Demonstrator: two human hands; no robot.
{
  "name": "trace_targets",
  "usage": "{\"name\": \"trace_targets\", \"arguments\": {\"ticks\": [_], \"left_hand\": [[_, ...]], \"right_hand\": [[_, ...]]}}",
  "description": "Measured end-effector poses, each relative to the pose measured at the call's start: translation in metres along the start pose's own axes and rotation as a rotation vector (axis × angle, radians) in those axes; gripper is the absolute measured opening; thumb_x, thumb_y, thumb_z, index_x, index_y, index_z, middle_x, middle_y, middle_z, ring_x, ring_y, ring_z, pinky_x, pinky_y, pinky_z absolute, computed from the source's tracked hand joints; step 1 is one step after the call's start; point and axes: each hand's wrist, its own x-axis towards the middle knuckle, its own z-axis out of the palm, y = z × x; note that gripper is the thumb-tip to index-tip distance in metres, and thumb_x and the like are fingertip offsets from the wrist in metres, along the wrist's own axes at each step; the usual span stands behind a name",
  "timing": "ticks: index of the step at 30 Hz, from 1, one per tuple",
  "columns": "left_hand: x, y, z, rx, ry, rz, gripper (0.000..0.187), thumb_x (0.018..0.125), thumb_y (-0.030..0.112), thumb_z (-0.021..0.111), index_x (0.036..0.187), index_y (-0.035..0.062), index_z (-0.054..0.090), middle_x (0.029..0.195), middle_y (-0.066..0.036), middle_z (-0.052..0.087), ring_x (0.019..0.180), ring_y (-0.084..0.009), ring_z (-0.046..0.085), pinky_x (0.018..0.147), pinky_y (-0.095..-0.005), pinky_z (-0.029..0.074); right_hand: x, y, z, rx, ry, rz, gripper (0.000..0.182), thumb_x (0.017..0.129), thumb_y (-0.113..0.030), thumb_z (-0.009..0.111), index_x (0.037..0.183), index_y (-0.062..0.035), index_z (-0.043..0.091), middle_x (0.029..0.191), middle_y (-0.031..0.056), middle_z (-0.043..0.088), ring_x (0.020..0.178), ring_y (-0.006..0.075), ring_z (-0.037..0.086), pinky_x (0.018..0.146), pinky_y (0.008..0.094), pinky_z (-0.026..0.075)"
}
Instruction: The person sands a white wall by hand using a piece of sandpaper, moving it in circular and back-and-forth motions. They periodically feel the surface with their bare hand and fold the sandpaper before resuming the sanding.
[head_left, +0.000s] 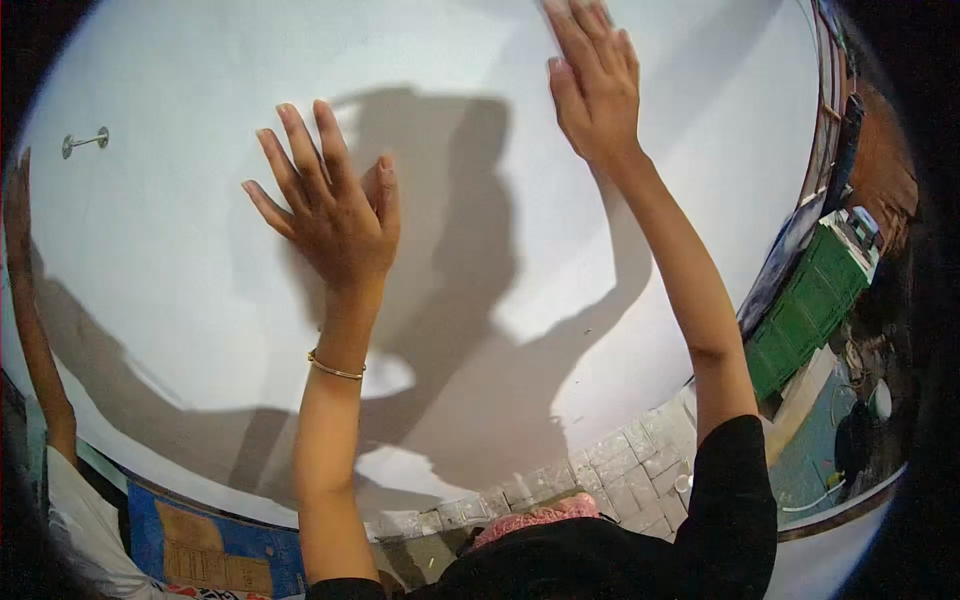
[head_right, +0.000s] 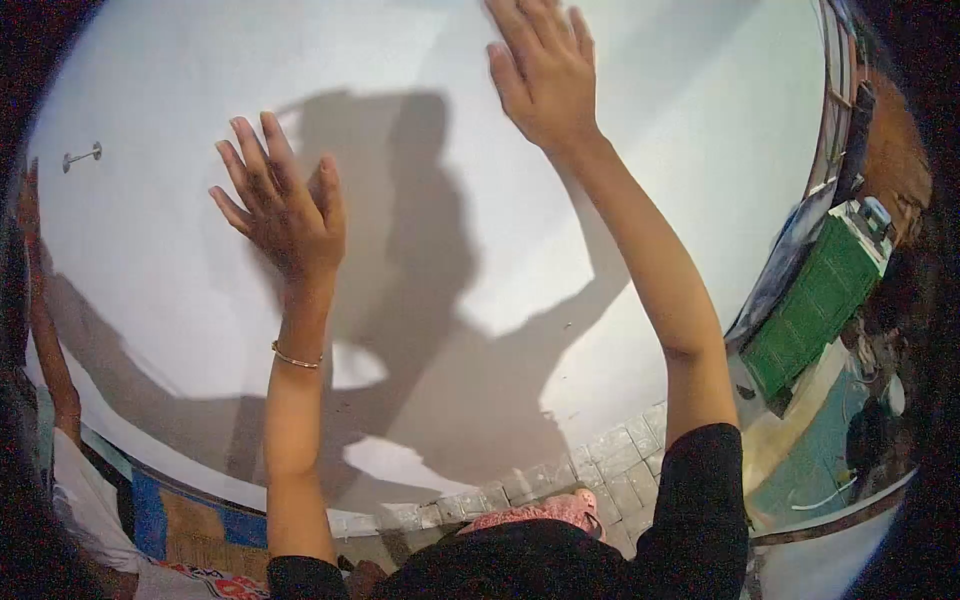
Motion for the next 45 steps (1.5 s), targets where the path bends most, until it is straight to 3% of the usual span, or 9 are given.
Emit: {"name": "trace_targets", "arguments": {"ticks": [5,12,16,20,26,30,36,40,45], "left_hand": [[0.001,0.000,0.003,-0.002,0.030,-0.002,0.062,0.095,0.050,0.036,0.147,0.0172,0.031,0.154,-0.011,0.024,0.142,-0.0319,0.019,0.110,-0.0608,0.006],[0.001,0.007,0.016,-0.039,0.035,-0.012,0.063,0.095,0.050,0.036,0.147,0.0158,0.030,0.154,-0.013,0.024,0.142,-0.0336,0.020,0.110,-0.0614,0.003],[0.006,0.024,0.018,-0.094,0.051,0.007,0.065,0.095,0.047,0.042,0.149,0.0143,0.026,0.155,-0.013,0.020,0.142,-0.0369,0.017,0.107,-0.0652,0.006],[-0.004,0.026,0.022,-0.054,0.057,-0.047,0.063,0.094,0.049,0.037,0.147,0.0160,0.031,0.153,-0.013,0.025,0.142,-0.0345,0.020,0.109,-0.0620,0.004],[-0.026,0.024,0.007,-0.037,0.019,-0.091,0.064,0.094,0.050,0.038,0.147,0.0161,0.031,0.154,-0.014,0.023,0.142,-0.0353,0.018,0.110,-0.0617,0.003],[-0.036,0.032,-0.003,-0.026,-0.010,-0.084,0.065,0.093,0.050,0.042,0.148,0.0164,0.030,0.154,-0.014,0.022,0.143,-0.0357,0.017,0.110,-0.0618,0.003],[-0.003,0.081,0.024,-0.026,-0.034,-0.056,0.065,0.092,0.046,0.044,0.148,0.0165,0.029,0.155,-0.014,0.019,0.143,-0.0357,0.015,0.110,-0.0624,0.003],[0.007,0.109,0.036,-0.020,-0.051,-0.044,0.065,0.091,0.045,0.045,0.148,0.0164,0.029,0.155,-0.015,0.018,0.143,-0.0362,0.015,0.109,-0.0638,0.003],[0.007,0.136,0.050,-0.069,-0.005,-0.023,0.064,0.093,0.046,0.043,0.147,0.0152,0.031,0.155,-0.015,0.019,0.143,-0.0370,0.015,0.108,-0.0653,0.004]], "right_hand": [[-0.045,-0.030,-0.010,0.110,-0.428,-0.400,0.047,0.084,-0.028,0.058,0.130,-0.0144,0.056,0.144,0.0077,0.044,0.137,0.0260,0.036,0.113,0.0502,0.019],[-0.047,-0.033,-0.001,-0.001,-0.102,0.049,0.050,0.087,-0.033,0.058,0.133,-0.0180,0.052,0.143,0.0078,0.045,0.132,0.0292,0.040,0.112,0.0489,0.018],[-0.059,-0.018,-0.008,0.040,-0.360,-0.438,0.043,0.087,-0.032,0.057,0.128,-0.0175,0.055,0.141,0.0056,0.047,0.129,0.0233,0.044,0.109,0.0529,0.025],[-0.041,0.006,0.005,0.023,-0.021,0.094,0.053,0.090,-0.030,0.052,0.141,-0.0156,0.042,0.148,0.0076,0.038,0.140,0.0275,0.028,0.113,0.0515,0.013],[-0.071,-0.026,-0.005,0.090,-0.381,-0.445,0.047,0.087,-0.036,0.058,0.132,-0.0217,0.052,0.146,0.0015,0.041,0.138,0.0207,0.032,0.113,0.0517,0.017],[-0.045,-0.006,-0.009,0.037,-0.060,0.025,0.051,0.094,-0.033,0.047,0.143,-0.0213,0.039,0.150,0.0056,0.035,0.141,0.0257,0.025,0.114,0.0516,0.012],[-0.059,0.022,-0.031,0.160,-0.545,-0.350,0.051,0.089,-0.033,0.055,0.139,-0.0266,0.045,0.151,0.0000,0.034,0.139,0.0192,0.030,0.115,0.0476,0.011],[-0.049,0.085,-0.022,0.044,-0.055,0.068,0.058,0.088,-0.033,0.056,0.143,-0.0227,0.039,0.151,0.0019,0.034,0.142,0.0205,0.024,0.115,0.0499,0.007],[-0.085,0.080,-0.040,0.022,-0.446,-0.395,0.057,0.086,-0.039,0.057,0.141,-0.0329,0.041,0.151,-0.0021,0.032,0.140,0.0169,0.029,0.114,0.0511,0.016]]}}
